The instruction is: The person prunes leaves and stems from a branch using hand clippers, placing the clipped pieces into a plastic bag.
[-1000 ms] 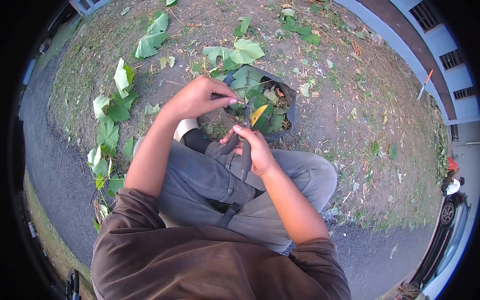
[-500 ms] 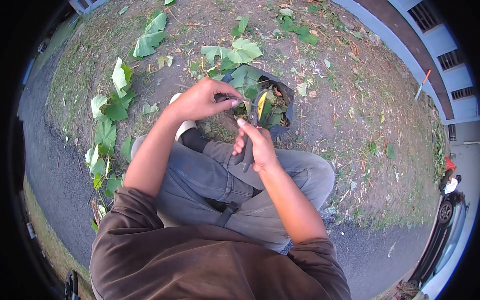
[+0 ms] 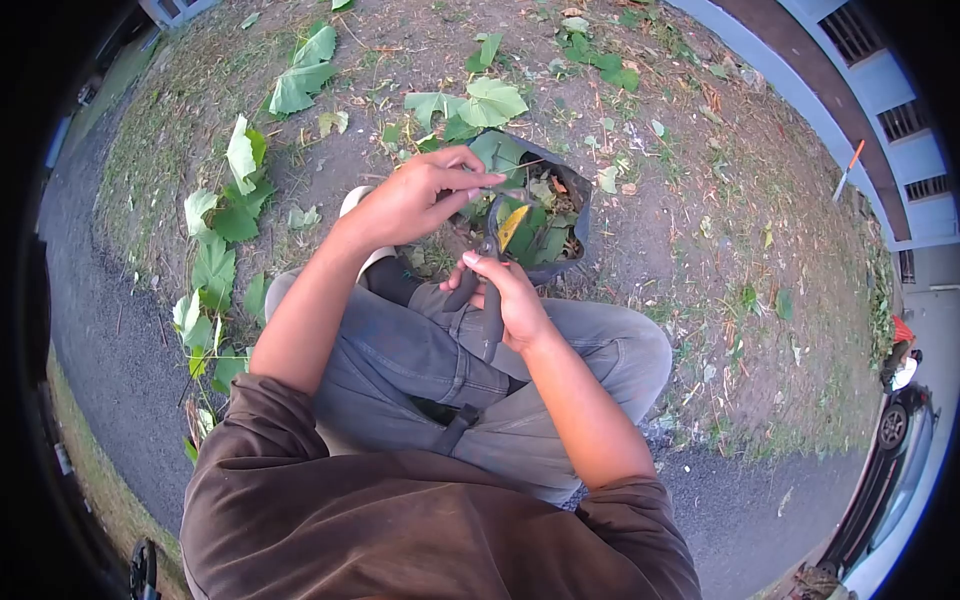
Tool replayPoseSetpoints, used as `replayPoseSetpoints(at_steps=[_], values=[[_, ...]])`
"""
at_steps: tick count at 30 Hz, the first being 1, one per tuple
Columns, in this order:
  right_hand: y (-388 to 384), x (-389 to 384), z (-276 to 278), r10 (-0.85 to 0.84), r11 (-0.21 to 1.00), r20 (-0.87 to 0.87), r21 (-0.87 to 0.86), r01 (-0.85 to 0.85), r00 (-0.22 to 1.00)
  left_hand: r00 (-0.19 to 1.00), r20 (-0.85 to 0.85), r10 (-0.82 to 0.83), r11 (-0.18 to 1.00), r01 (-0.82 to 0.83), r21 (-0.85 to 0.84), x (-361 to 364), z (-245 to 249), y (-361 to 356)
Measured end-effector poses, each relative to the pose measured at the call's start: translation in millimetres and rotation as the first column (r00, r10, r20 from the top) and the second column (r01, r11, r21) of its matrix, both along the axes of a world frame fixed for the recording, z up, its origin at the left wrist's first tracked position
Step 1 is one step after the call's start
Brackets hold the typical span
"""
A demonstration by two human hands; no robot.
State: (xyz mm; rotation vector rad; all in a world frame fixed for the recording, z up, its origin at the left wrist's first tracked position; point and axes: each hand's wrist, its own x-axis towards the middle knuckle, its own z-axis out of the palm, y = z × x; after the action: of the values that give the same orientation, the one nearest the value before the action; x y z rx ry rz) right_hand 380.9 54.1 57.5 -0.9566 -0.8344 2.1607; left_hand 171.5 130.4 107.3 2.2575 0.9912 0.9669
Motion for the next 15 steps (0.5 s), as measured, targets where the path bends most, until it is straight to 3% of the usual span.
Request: replayPoseSetpoints(at_steps=[3, 7, 9, 13, 15], values=[[3.8, 3.3, -0.7, -0.019, 0.999, 0.036, 0.038, 0.017, 0.999, 0.996, -0.084, -0.013, 0.998, 0.008, -0.070, 3.2, 12.3, -6.9], [6.5, 6.2, -1.7, -0.061, 0.998, 0.011, -0.019, 0.061, 0.998, 0.985, -0.174, 0.023, 0.999, -0.029, -0.033, 6.8, 15.5, -10.0], [5.5, 4.6, 8.5, -0.136, 0.988, -0.013, -0.076, 0.135, 0.991, 0.992, -0.125, -0.030, 0.992, 0.045, 0.115, 7.8, 8.1, -8.8], [9.1, 8.9, -0.2, -0.119, 0.989, -0.046, -0.091, 0.114, 0.992, 0.993, -0.116, 0.016, 0.992, -0.002, 0.124, 2.5, 8.7, -7.5], [8.5, 7.7, 1.2, -0.138, 0.985, -0.063, -0.117, 0.130, 0.988, 0.956, -0.284, 0.075, 0.952, 0.016, 0.306, -8.1, 13.3, -1.0]])
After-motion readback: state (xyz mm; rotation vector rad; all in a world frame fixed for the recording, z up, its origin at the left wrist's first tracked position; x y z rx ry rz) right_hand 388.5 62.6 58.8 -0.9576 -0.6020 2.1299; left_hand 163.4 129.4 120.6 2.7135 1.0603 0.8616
